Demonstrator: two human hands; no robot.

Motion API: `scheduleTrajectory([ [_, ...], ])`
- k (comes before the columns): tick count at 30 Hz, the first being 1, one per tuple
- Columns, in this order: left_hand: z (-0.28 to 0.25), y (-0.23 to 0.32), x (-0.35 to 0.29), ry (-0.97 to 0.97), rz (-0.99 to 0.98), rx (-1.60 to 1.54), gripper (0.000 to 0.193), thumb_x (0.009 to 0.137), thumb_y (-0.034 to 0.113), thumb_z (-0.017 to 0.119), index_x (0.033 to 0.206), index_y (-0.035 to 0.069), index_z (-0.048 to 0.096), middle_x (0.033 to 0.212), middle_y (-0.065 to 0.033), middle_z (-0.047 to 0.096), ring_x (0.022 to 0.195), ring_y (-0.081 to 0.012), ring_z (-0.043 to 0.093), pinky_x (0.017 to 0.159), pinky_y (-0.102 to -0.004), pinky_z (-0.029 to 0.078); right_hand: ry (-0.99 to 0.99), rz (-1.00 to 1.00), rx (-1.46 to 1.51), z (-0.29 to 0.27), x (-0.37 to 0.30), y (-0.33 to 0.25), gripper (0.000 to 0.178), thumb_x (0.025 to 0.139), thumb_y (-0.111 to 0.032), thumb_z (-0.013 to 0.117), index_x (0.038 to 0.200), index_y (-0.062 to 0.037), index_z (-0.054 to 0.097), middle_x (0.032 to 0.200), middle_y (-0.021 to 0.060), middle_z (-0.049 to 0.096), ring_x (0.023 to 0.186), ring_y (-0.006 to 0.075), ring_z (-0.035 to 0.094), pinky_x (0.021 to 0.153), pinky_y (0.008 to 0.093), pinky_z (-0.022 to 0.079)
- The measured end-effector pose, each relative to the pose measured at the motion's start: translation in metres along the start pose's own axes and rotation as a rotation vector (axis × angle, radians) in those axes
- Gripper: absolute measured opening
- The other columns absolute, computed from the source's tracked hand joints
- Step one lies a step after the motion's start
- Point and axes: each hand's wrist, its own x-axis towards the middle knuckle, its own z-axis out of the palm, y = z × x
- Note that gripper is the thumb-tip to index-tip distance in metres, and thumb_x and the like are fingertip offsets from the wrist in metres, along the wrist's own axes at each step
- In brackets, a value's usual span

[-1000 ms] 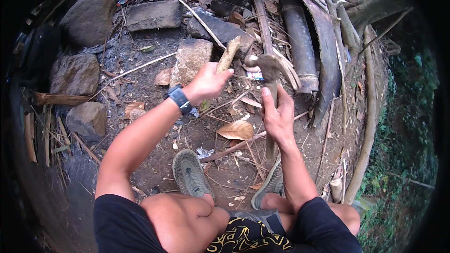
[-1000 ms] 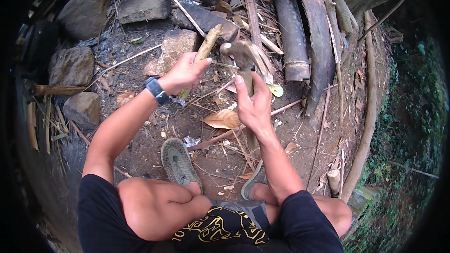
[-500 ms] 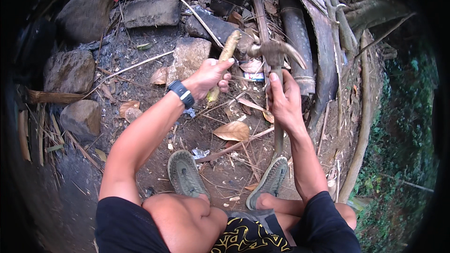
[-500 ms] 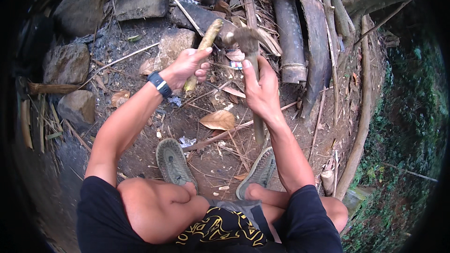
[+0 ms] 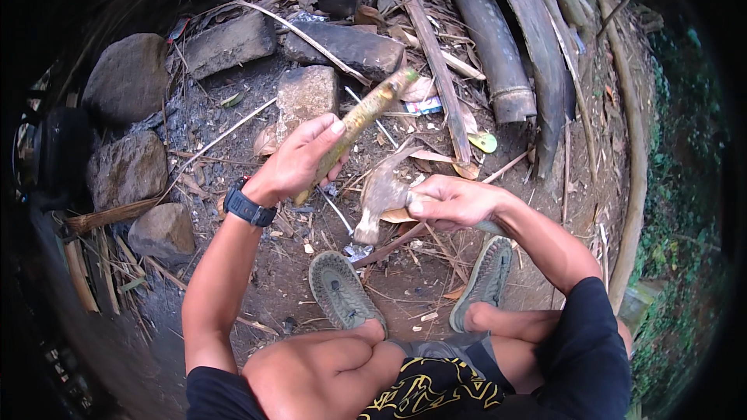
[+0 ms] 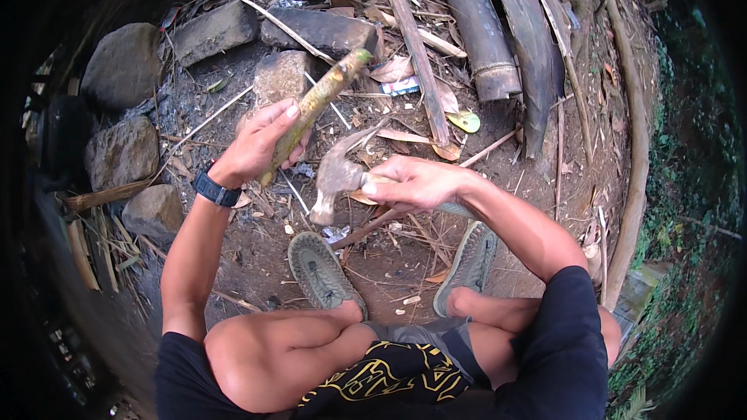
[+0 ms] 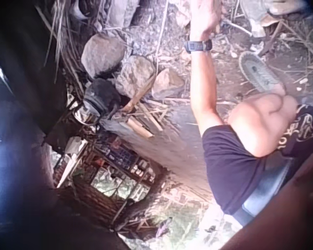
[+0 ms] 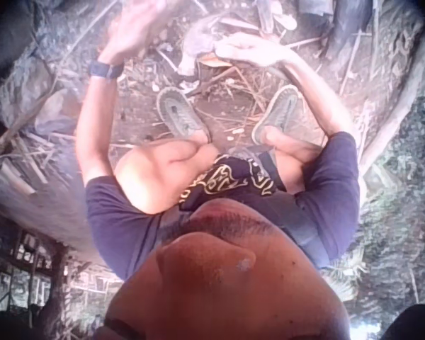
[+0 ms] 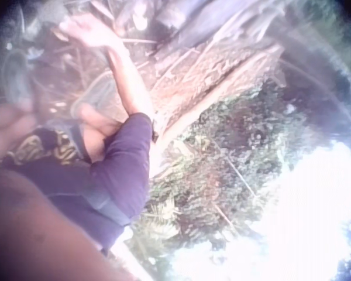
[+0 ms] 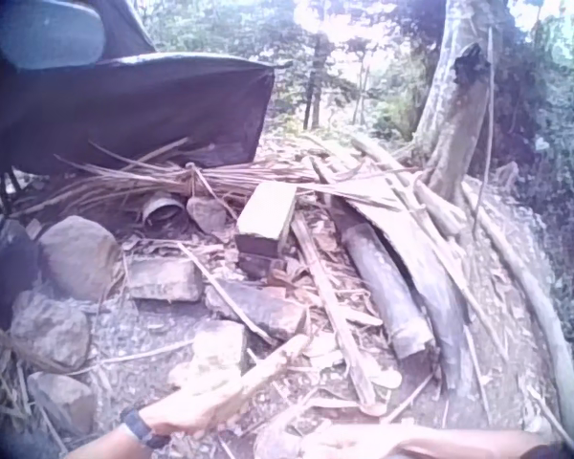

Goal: The person uses a hammer and chisel to carve a long piece of wood, repeatedly striking the chisel to shape the material. They then switch to a smaller stick, using the hammer to split and shape it on the ground.

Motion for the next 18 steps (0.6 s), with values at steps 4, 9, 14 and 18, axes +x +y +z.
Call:
scheduleTrajectory([
  [4, 0.008, 0.001, -0.003, -0.036, 0.02, -0.005, 0.032, 0.099, 0.038, 0.041, 0.1, 0.007, 0.05, 0.073, -0.0001, 0.051, 0.057, -0.0066, 0.049, 0.048, -0.0198, 0.04, -0.043, -0.062, -0.121, 0.003, 0.004, 0.002, 0.043, 0.096, -0.044, 0.048, 0.074, -0.0072, 0.046, 0.061, -0.0059, 0.037, 0.057, 0.006, 0.034, 0.049, 0.0257, 0.029],
  [9, 0.01, 0.0, -0.001, -0.041, 0.041, 0.159, 0.032, 0.099, 0.038, 0.043, 0.092, 0.007, 0.05, 0.069, 0.0013, 0.049, 0.054, -0.0057, 0.047, 0.046, -0.0202, 0.038, -0.114, -0.213, -0.331, 0.014, 0.003, -0.009, 0.043, 0.097, -0.039, 0.048, 0.083, 0.0018, 0.051, 0.068, 0.0005, 0.044, 0.064, 0.0118, 0.041, 0.056, 0.0314, 0.037],
  [14, 0.021, 0.002, -0.004, -0.15, -0.005, 0.166, 0.033, 0.098, 0.038, 0.045, 0.089, 0.008, 0.05, 0.068, 0.0023, 0.048, 0.054, -0.0048, 0.046, 0.047, -0.0199, 0.037, -0.09, -0.243, -0.341, 0.016, 0.004, -0.001, 0.044, 0.097, -0.04, 0.047, 0.083, 0.0019, 0.052, 0.068, 0.0026, 0.047, 0.064, 0.0125, 0.043, 0.056, 0.0307, 0.038],
  [18, 0.026, -0.006, 0.002, -0.18, 0.015, 0.217, 0.037, 0.097, 0.039, 0.046, 0.083, 0.005, 0.052, 0.066, 0.0039, 0.045, 0.058, -0.0051, 0.043, 0.05, -0.0237, 0.036, -0.074, 0.002, -0.272, 0.02, 0.0, -0.009, 0.048, 0.097, -0.044, 0.045, 0.087, 0.0019, 0.055, 0.067, 0.0027, 0.048, 0.062, 0.0114, 0.044, 0.054, 0.0298, 0.038],
])
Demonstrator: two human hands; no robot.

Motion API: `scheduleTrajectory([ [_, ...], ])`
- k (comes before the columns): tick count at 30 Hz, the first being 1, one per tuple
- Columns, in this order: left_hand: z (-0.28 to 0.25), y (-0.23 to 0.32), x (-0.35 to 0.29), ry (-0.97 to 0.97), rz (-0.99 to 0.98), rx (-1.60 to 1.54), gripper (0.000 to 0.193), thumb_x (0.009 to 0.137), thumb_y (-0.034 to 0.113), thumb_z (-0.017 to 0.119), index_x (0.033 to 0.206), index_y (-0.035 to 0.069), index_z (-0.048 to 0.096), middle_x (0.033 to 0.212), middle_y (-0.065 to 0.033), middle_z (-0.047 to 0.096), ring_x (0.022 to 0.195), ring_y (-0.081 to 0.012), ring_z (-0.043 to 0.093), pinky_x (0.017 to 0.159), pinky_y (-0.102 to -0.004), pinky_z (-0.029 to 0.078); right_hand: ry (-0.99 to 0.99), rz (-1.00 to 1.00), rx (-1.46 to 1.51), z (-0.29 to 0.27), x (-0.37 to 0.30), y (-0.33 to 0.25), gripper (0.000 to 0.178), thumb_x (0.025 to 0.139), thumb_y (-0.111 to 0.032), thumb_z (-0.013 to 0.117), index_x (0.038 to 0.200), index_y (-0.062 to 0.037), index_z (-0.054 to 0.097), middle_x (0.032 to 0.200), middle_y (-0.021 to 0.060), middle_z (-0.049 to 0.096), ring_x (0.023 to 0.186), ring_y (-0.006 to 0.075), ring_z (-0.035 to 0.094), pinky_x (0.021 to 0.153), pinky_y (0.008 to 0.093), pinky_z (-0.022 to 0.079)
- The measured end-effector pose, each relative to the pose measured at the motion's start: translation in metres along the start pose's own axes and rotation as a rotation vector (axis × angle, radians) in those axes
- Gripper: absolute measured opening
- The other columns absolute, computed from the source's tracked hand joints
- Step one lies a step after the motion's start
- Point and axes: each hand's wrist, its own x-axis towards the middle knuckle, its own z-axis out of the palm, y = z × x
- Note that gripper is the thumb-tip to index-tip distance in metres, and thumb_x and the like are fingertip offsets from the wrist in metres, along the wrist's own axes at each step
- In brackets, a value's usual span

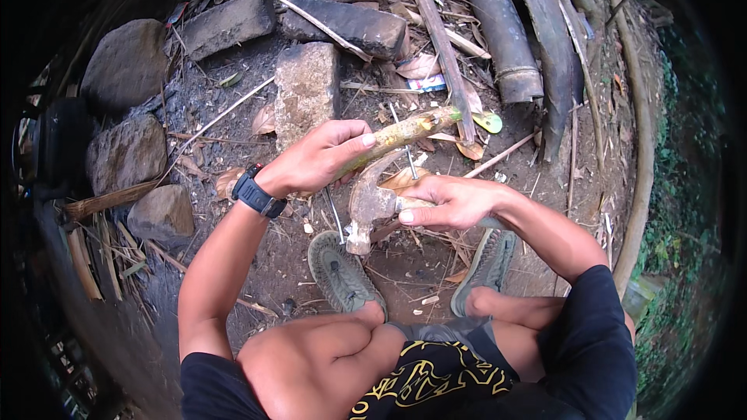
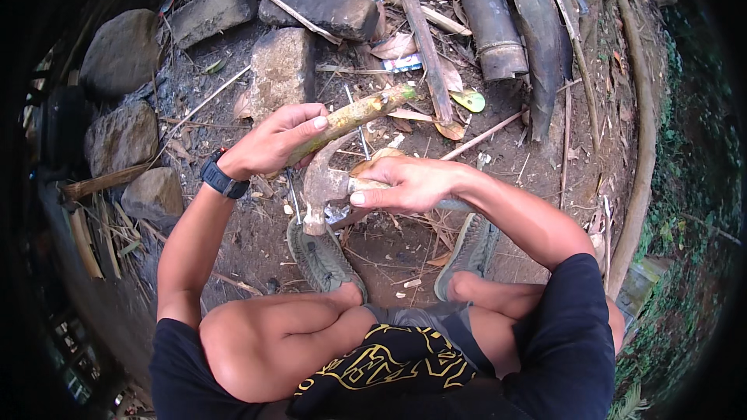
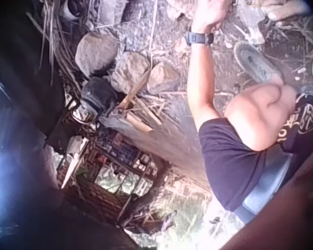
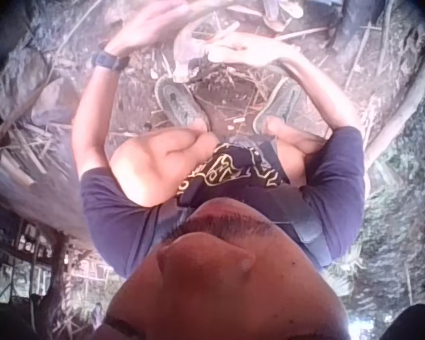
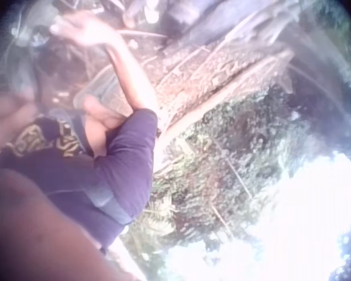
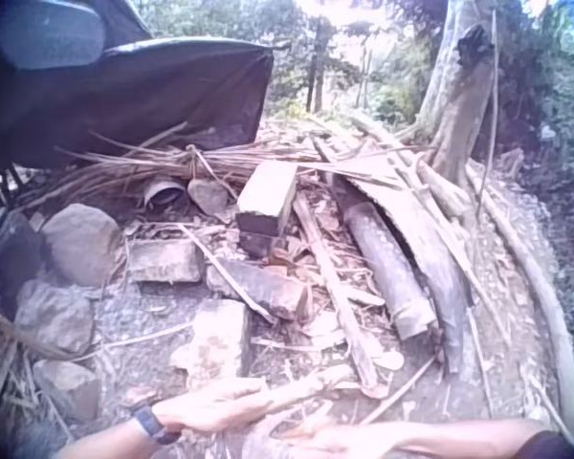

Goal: The person uses a hammer and chisel to carve a long piece of wood, repeatedly striking the chisel to shape the material. They then switch to a smaller stick, using the hammer to split and shape it on the ground.

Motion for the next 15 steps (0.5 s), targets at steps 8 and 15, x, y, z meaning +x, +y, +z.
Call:
scheduleTrajectory([
  [8, -0.002, -0.016, -0.001, 0.003, -0.043, 0.066, 0.032, 0.098, 0.034, 0.046, 0.097, 0.004, 0.057, 0.071, 0.0051, 0.047, 0.063, -0.0041, 0.043, 0.053, -0.0224, 0.037, 0.086, -0.021, 0.262, 0.011, 0.0, 0.013, 0.042, 0.098, -0.042, 0.044, 0.092, -0.0027, 0.058, 0.063, -0.0044, 0.043, 0.055, 0.0049, 0.037, 0.047, 0.0232, 0.031],
  [15, -0.003, -0.001, -0.005, 0.088, 0.03, 0.255, 0.035, 0.098, 0.029, 0.045, 0.114, 0.001, 0.057, 0.078, -0.0034, 0.057, 0.069, -0.0107, 0.051, 0.064, -0.0266, 0.044, 0.167, 0.028, 0.347, 0.014, 0.006, 0.015, 0.04, 0.097, -0.044, 0.043, 0.087, -0.0068, 0.052, 0.057, -0.0067, 0.035, 0.047, 0.0039, 0.031, 0.041, 0.0226, 0.024],
])
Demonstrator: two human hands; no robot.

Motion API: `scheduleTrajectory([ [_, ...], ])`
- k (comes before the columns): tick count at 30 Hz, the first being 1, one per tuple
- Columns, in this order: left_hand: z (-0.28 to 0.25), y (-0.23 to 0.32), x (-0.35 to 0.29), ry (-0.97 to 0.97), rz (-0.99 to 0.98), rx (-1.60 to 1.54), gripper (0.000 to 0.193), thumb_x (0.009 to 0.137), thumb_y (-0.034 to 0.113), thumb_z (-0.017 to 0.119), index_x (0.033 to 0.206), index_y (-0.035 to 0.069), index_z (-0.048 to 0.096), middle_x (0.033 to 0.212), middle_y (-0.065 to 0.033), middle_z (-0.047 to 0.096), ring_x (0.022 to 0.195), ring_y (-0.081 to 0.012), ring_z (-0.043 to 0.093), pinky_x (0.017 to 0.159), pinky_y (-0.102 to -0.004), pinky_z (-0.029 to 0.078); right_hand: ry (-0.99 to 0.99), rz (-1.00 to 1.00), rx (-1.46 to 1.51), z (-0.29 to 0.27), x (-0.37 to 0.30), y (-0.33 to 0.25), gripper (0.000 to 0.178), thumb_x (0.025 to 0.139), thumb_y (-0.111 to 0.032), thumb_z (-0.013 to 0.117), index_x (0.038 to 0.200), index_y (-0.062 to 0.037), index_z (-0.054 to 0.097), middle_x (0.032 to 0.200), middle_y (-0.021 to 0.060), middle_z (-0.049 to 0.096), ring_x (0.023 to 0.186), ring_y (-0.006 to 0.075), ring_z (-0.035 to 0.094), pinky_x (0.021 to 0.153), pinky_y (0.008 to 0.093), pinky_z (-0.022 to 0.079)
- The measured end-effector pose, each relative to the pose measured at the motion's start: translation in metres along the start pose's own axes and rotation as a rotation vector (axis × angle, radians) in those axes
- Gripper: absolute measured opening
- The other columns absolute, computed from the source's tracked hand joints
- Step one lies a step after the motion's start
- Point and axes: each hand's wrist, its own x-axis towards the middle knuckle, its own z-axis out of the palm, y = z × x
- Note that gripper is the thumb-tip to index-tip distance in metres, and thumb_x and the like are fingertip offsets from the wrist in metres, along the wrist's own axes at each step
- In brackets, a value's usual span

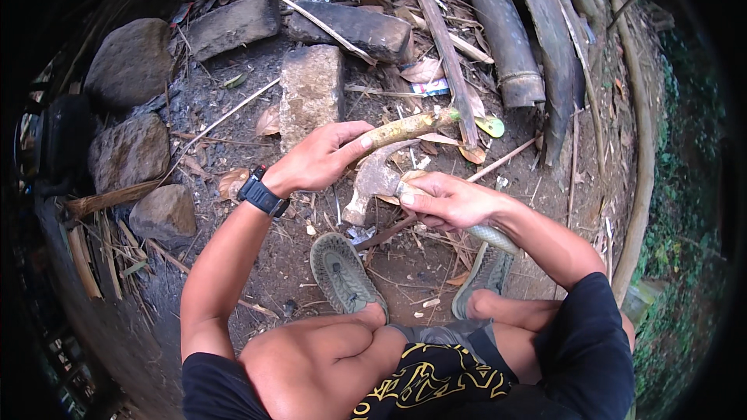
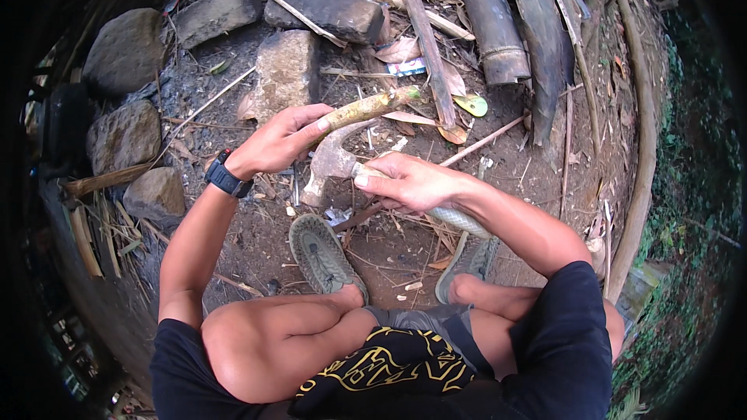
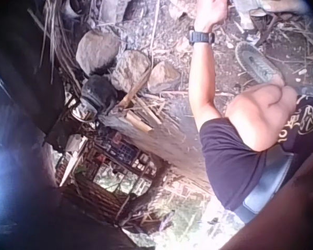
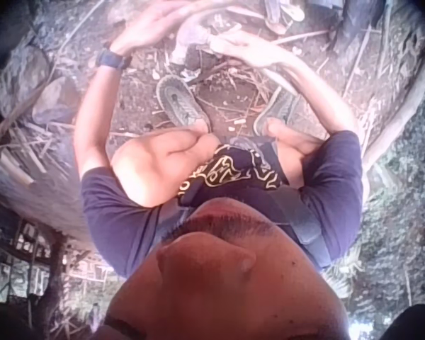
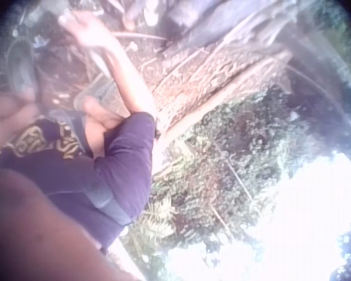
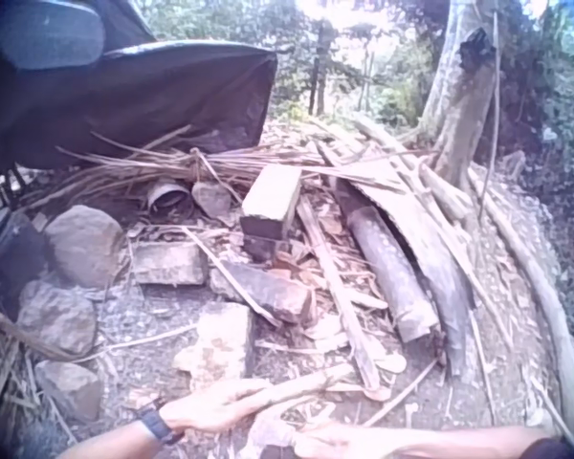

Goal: The person uses a hammer and chisel to carve a long piece of wood, repeatedly striking the chisel to shape the material. They then switch to a smaller stick, using the hammer to split and shape it on the ground.

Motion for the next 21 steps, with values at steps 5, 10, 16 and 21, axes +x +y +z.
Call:
scheduleTrajectory([
  [5, -0.002, -0.002, -0.004, 0.05, 0.156, 0.194, 0.035, 0.096, 0.026, 0.047, 0.114, -0.001, 0.057, 0.095, -0.0133, 0.064, 0.083, -0.0208, 0.06, 0.075, -0.0338, 0.047, -0.011, -0.025, -0.264, -0.002, -0.002, 0.002, 0.046, 0.098, -0.045, 0.042, 0.091, -0.002, 0.054, 0.064, -0.0016, 0.044, 0.058, 0.0086, 0.042, 0.05, 0.0268, 0.035],
  [10, 0.005, 0.013, -0.01, 0.087, 0.098, 0.274, 0.032, 0.093, 0.024, 0.052, 0.111, -0.001, 0.058, 0.094, -0.0216, 0.065, 0.089, -0.0349, 0.063, 0.077, -0.0403, 0.048, 0.136, 0.016, -0.216, 0.017, -0.002, 0.012, 0.042, 0.098, -0.042, 0.043, 0.102, -0.0021, 0.056, 0.071, 0.001, 0.05, 0.067, 0.0108, 0.046, 0.061, 0.0294, 0.041],
  [16, 0.006, 0.043, -0.016, 0.154, 0.004, 0.654, 0.024, 0.09, 0.023, 0.054, 0.101, 0.002, 0.058, 0.075, -0.0202, 0.063, 0.071, -0.042, 0.06, 0.064, -0.0473, 0.046, 0.373, -0.103, -0.619, 0.014, 0.01, 0.031, 0.038, 0.095, -0.03, 0.047, 0.106, 0.0055, 0.053, 0.088, 0.023, 0.061, 0.086, 0.0341, 0.061, 0.079, 0.0419, 0.046],
  [21, 0.008, 0.034, -0.009, 0.219, -0.009, 0.796, 0.023, 0.091, 0.025, 0.053, 0.09, 0.002, 0.054, 0.068, -0.0208, 0.061, 0.067, -0.042, 0.06, 0.06, -0.0495, 0.046, 0.351, -0.042, -0.662, 0.005, 0.013, 0.019, 0.033, 0.091, -0.022, 0.052, 0.103, 0.0076, 0.052, 0.085, 0.0256, 0.061, 0.083, 0.0369, 0.062, 0.077, 0.0447, 0.047],
])
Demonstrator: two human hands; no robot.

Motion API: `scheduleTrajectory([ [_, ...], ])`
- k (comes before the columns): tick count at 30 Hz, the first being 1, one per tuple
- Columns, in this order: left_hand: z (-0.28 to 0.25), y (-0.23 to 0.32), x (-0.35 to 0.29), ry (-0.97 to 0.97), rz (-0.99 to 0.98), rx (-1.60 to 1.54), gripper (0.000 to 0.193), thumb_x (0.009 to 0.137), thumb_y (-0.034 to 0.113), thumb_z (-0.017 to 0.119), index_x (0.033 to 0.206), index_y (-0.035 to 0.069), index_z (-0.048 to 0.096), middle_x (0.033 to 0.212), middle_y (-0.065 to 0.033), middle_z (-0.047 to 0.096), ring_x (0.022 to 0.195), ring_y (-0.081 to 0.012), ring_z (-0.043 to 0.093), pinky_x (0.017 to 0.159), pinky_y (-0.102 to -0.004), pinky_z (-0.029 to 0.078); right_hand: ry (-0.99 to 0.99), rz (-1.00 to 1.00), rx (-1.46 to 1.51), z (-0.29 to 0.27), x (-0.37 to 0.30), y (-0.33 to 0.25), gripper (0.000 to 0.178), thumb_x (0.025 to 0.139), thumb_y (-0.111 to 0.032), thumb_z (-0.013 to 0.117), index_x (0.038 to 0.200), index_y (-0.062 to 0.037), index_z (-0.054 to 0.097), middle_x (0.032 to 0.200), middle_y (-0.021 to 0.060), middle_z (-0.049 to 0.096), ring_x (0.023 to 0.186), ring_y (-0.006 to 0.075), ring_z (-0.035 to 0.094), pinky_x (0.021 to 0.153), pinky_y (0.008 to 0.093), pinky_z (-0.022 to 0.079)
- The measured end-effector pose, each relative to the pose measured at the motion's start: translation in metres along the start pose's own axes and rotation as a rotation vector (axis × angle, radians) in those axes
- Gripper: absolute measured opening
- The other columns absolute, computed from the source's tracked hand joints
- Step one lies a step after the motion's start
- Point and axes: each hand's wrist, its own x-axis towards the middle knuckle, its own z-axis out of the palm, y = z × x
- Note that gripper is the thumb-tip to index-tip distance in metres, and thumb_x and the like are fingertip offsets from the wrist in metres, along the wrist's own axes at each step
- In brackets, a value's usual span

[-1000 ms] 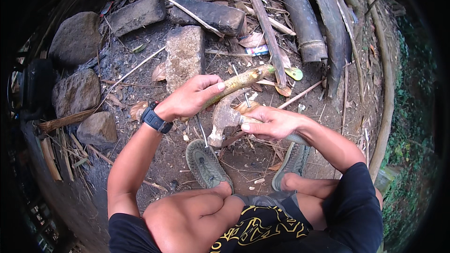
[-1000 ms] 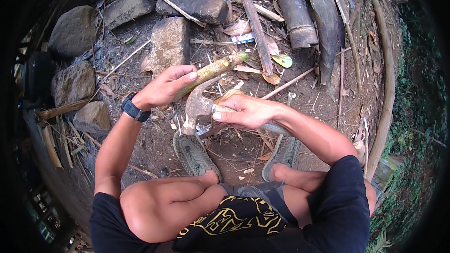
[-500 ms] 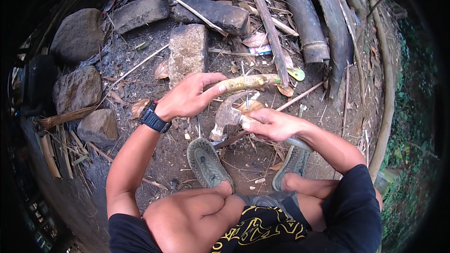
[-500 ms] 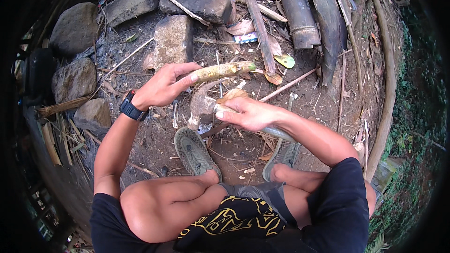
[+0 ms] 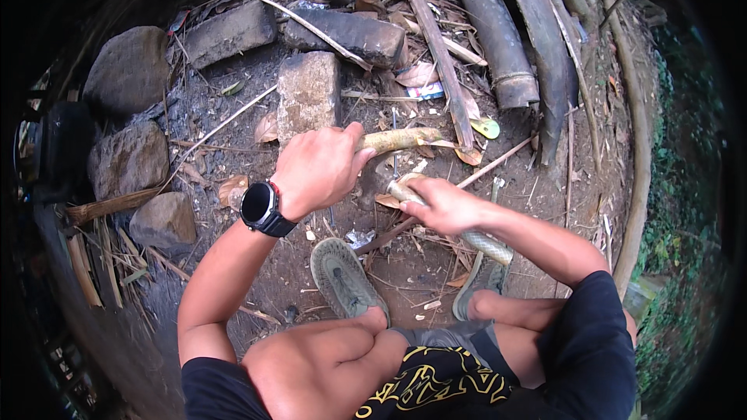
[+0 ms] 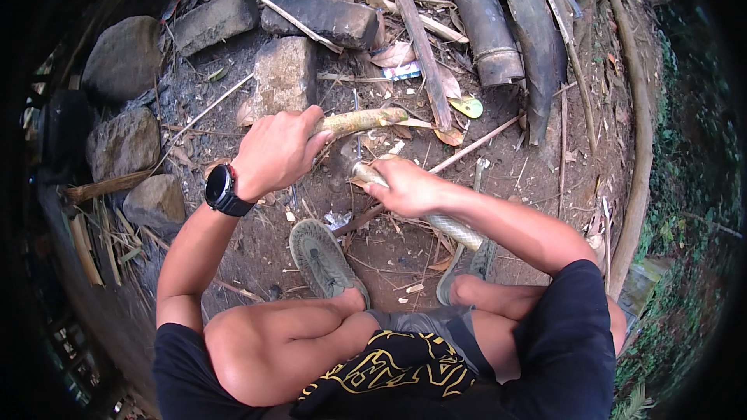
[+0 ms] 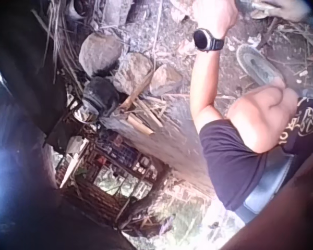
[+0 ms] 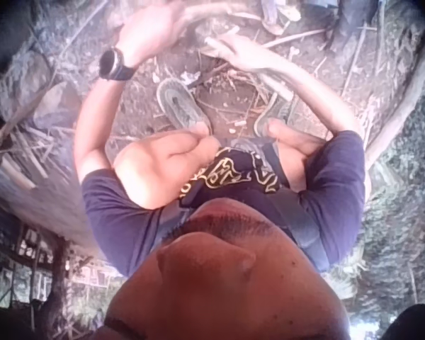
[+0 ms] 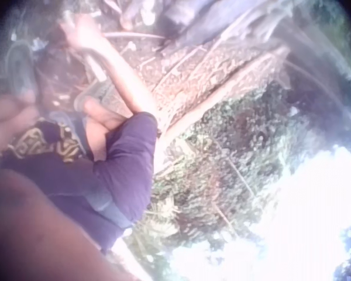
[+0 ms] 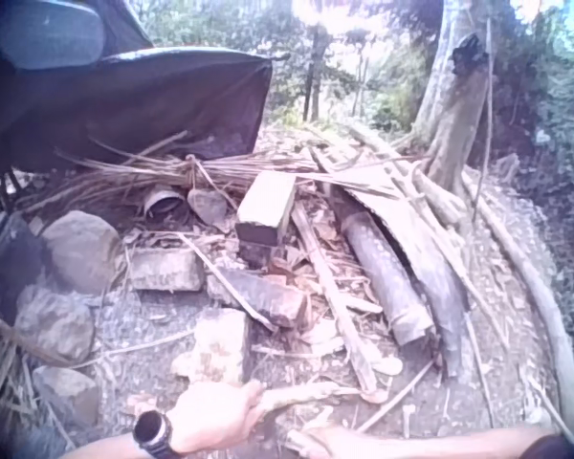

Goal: The person uses a hammer and chisel to carve a long piece of wood, repeatedly striking the chisel to shape the material. They then switch to a smaller stick, using the hammer to split and shape it on the ground.

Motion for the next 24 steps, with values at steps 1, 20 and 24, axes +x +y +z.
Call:
scheduleTrajectory([
  [1, -0.003, -0.002, 0.005, -0.004, -0.025, -0.018, 0.024, 0.091, 0.026, 0.053, 0.088, 0.002, 0.053, 0.067, -0.0211, 0.06, 0.066, -0.0422, 0.06, 0.06, -0.0501, 0.046, -0.084, 0.114, 0.088, -0.012, -0.002, -0.004, 0.029, 0.089, -0.018, 0.052, 0.104, 0.007, 0.052, 0.082, 0.0214, 0.062, 0.076, 0.0301, 0.064, 0.07, 0.0424, 0.05],
  [20, -0.06, -0.08, 0.076, -0.036, -0.393, -0.389, 0.045, 0.094, 0.027, 0.043, 0.085, -0.013, 0.06, 0.071, -0.0274, 0.062, 0.071, -0.0375, 0.065, 0.068, -0.0453, 0.049, -0.322, 0.313, -1.424, -0.179, 0.102, -0.198, 0.016, 0.08, -0.006, 0.059, 0.086, 0.0071, 0.064, 0.074, 0.0183, 0.066, 0.068, 0.028, 0.066, 0.06, 0.0369, 0.055],
  [24, -0.037, -0.098, 0.028, -0.016, -0.323, -0.493, 0.04, 0.098, 0.027, 0.038, 0.086, -0.008, 0.055, 0.063, -0.0136, 0.056, 0.052, -0.0216, 0.058, 0.049, -0.0395, 0.046, -0.398, 0.206, -1.559, -0.157, 0.11, -0.226, 0.016, 0.079, -0.006, 0.058, 0.087, 0.0058, 0.066, 0.077, 0.0193, 0.065, 0.073, 0.0316, 0.065, 0.062, 0.0375, 0.054],
])
